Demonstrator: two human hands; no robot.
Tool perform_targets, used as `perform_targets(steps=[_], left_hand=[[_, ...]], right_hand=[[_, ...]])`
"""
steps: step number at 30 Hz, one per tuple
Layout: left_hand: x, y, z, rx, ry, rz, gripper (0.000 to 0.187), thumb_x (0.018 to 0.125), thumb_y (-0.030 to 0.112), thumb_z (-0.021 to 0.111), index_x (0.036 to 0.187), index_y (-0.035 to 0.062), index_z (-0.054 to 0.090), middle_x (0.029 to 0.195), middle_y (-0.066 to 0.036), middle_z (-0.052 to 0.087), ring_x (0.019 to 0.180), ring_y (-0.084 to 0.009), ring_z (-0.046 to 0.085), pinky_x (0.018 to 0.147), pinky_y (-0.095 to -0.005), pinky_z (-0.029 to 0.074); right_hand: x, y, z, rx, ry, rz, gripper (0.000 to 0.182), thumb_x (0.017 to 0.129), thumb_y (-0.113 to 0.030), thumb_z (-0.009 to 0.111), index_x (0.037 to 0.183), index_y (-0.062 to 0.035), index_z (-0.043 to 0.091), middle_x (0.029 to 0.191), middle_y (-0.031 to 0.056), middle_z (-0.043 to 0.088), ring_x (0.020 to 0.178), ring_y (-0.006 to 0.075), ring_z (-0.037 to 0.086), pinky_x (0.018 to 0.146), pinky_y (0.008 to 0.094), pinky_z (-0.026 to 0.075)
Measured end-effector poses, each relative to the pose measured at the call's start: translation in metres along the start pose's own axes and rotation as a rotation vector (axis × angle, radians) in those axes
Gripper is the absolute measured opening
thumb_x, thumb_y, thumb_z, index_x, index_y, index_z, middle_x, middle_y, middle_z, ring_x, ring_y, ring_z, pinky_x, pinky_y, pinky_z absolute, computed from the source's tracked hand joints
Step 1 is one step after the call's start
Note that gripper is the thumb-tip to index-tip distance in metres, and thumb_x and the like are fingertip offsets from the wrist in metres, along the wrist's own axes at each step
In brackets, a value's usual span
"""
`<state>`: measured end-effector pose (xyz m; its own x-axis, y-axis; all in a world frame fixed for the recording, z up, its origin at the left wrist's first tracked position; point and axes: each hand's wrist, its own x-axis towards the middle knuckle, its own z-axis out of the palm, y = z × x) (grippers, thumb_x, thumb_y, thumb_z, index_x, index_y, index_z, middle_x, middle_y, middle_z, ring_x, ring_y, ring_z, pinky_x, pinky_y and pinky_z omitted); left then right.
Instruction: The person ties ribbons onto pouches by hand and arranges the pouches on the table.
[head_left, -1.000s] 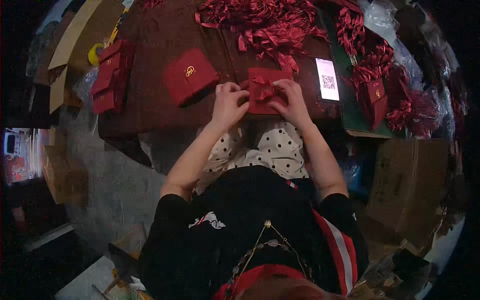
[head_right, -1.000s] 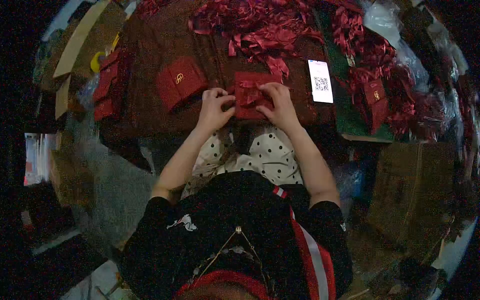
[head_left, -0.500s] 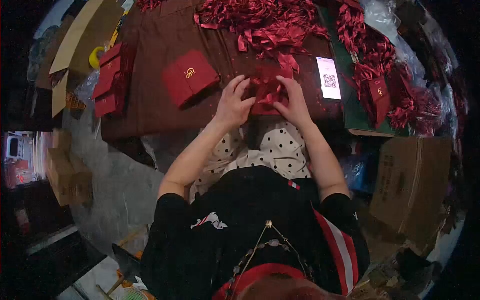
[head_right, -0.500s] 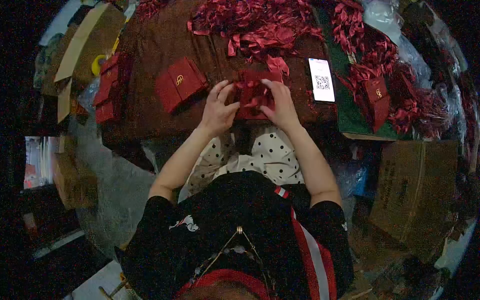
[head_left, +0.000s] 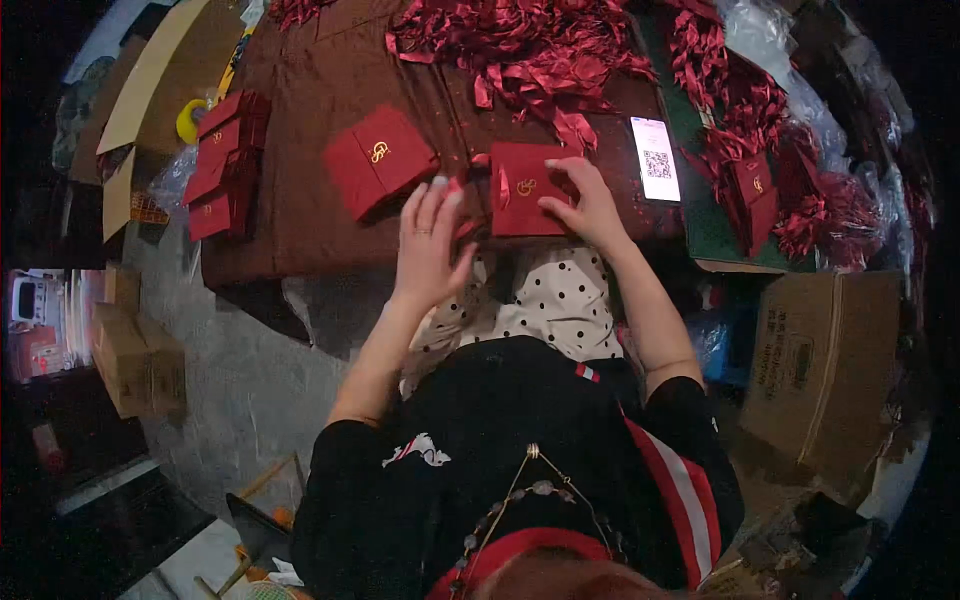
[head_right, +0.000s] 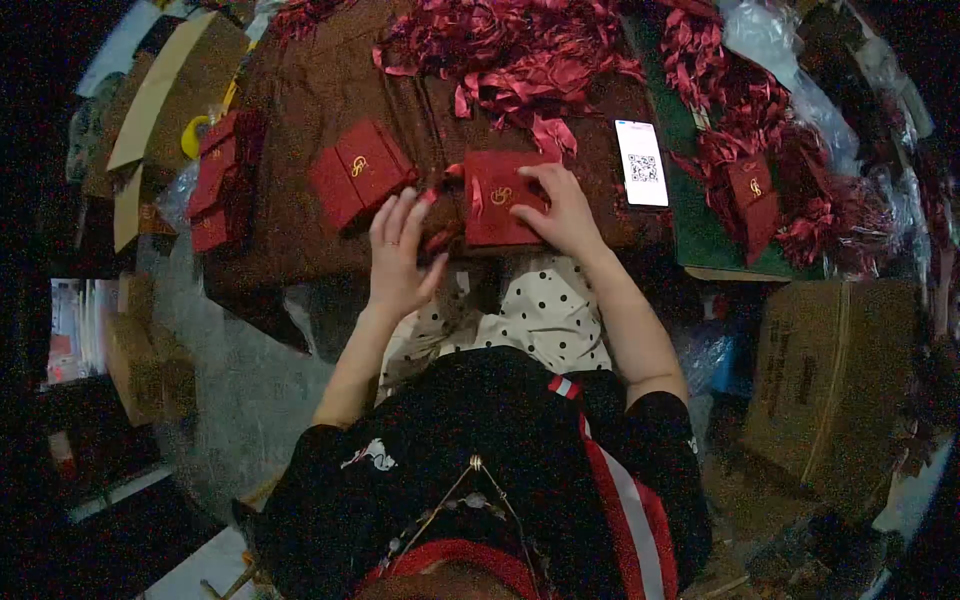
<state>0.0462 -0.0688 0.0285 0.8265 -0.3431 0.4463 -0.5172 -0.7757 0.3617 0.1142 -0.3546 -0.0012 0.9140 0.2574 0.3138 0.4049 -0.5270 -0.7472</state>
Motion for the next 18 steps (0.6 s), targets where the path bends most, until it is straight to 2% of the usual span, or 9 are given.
perform_targets(steps=[1, 3, 5, 6, 9, 11, 14, 16, 18], left_hand=[[0.007, 0.004, 0.007, -0.007, -0.096, 0.06, 0.083, 0.08, 0.023, 0.079, 0.15, 0.0124, 0.035, 0.157, -0.015, 0.03, 0.145, -0.0411, 0.025, 0.113, -0.0517, 0.032], [0.015, 0.012, 0.024, -0.06, -0.23, 0.13, 0.085, 0.076, 0.024, 0.082, 0.148, 0.0118, 0.039, 0.157, -0.014, 0.031, 0.148, -0.0392, 0.023, 0.114, -0.0524, 0.032], [0.011, 0.003, 0.05, 0.033, -0.297, 0.211, 0.078, 0.076, 0.018, 0.08, 0.145, 0.0112, 0.044, 0.154, -0.014, 0.036, 0.144, -0.0382, 0.03, 0.111, -0.0519, 0.037], [0.006, 0.002, 0.059, 0.034, -0.219, 0.192, 0.066, 0.074, 0.013, 0.079, 0.136, 0.0116, 0.055, 0.146, -0.012, 0.048, 0.137, -0.0358, 0.041, 0.108, -0.05, 0.041], [-0.003, -0.002, 0.057, -0.089, -0.028, 0.209, 0.035, 0.075, 0.011, 0.077, 0.109, 0.0143, 0.071, 0.125, -0.005, 0.064, 0.123, -0.0313, 0.056, 0.101, -0.047, 0.046], [-0.011, -0.011, 0.042, -0.109, -0.043, 0.236, 0.028, 0.077, 0.01, 0.076, 0.104, 0.0147, 0.071, 0.123, -0.004, 0.065, 0.123, -0.0306, 0.056, 0.098, -0.047, 0.048], [0.0, 0.003, 0.006, -0.13, -0.011, 0.229, 0.041, 0.077, 0.01, 0.077, 0.117, 0.0144, 0.065, 0.132, -0.006, 0.06, 0.125, -0.0323, 0.054, 0.101, -0.0484, 0.046], [0.011, 0.008, 0.004, -0.126, -0.156, 0.216, 0.06, 0.075, 0.015, 0.08, 0.131, 0.013, 0.058, 0.143, -0.007, 0.052, 0.133, -0.0334, 0.047, 0.106, -0.0476, 0.044], [0.009, 0.001, 0.019, -0.002, -0.297, 0.245, 0.069, 0.074, 0.016, 0.081, 0.138, 0.0137, 0.054, 0.147, -0.006, 0.049, 0.137, -0.0323, 0.043, 0.107, -0.0469, 0.043]], right_hand=[[0.01, 0.004, -0.01, 0.005, 0.035, -0.002, 0.042, 0.083, -0.022, 0.077, 0.121, -0.01, 0.064, 0.115, 0.014, 0.061, 0.109, 0.0328, 0.06, 0.093, 0.0412, 0.05], [0.028, 0.011, -0.028, -0.109, 0.155, -0.056, 0.034, 0.086, -0.018, 0.073, 0.118, -0.0114, 0.066, 0.111, 0.0123, 0.063, 0.107, 0.0319, 0.061, 0.091, 0.0396, 0.051], [0.042, 0.011, -0.047, -0.423, 0.072, 0.014, 0.031, 0.084, -0.011, 0.069, 0.114, -0.0185, 0.069, 0.115, 0.0093, 0.062, 0.107, 0.0309, 0.06, 0.089, 0.0408, 0.052], [0.049, 0.027, -0.051, -0.513, -0.002, -0.089, 0.033, 0.082, -0.01, 0.07, 0.114, -0.0193, 0.069, 0.116, 0.0087, 0.062, 0.107, 0.0306, 0.059, 0.089, 0.0407, 0.052], [0.052, 0.054, -0.056, -0.666, -0.206, -0.254, 0.044, 0.073, -0.005, 0.071, 0.114, -0.0191, 0.071, 0.122, 0.0072, 0.059, 0.105, 0.0298, 0.057, 0.089, 0.0409, 0.053], [0.053, 0.055, -0.056, -0.719, -0.275, -0.262, 0.045, 0.069, -0.003, 0.072, 0.112, -0.0166, 0.072, 0.119, 0.0055, 0.06, 0.104, 0.0295, 0.057, 0.089, 0.0412, 0.054], [0.057, 0.056, -0.057, -0.713, -0.291, -0.308, 0.035, 0.072, -0.008, 0.074, 0.107, -0.0127, 0.071, 0.12, 0.0073, 0.058, 0.103, 0.0294, 0.057, 0.087, 0.0406, 0.053], [0.054, 0.045, -0.054, -0.703, -0.176, -0.341, 0.025, 0.077, -0.012, 0.075, 0.101, -0.0111, 0.07, 0.122, 0.0088, 0.057, 0.103, 0.0296, 0.057, 0.087, 0.0416, 0.053], [0.046, 0.034, -0.048, -0.422, -0.006, -0.243, 0.018, 0.081, -0.014, 0.074, 0.098, -0.0093, 0.068, 0.131, 0.01, 0.055, 0.113, 0.0316, 0.057, 0.091, 0.0416, 0.052]])
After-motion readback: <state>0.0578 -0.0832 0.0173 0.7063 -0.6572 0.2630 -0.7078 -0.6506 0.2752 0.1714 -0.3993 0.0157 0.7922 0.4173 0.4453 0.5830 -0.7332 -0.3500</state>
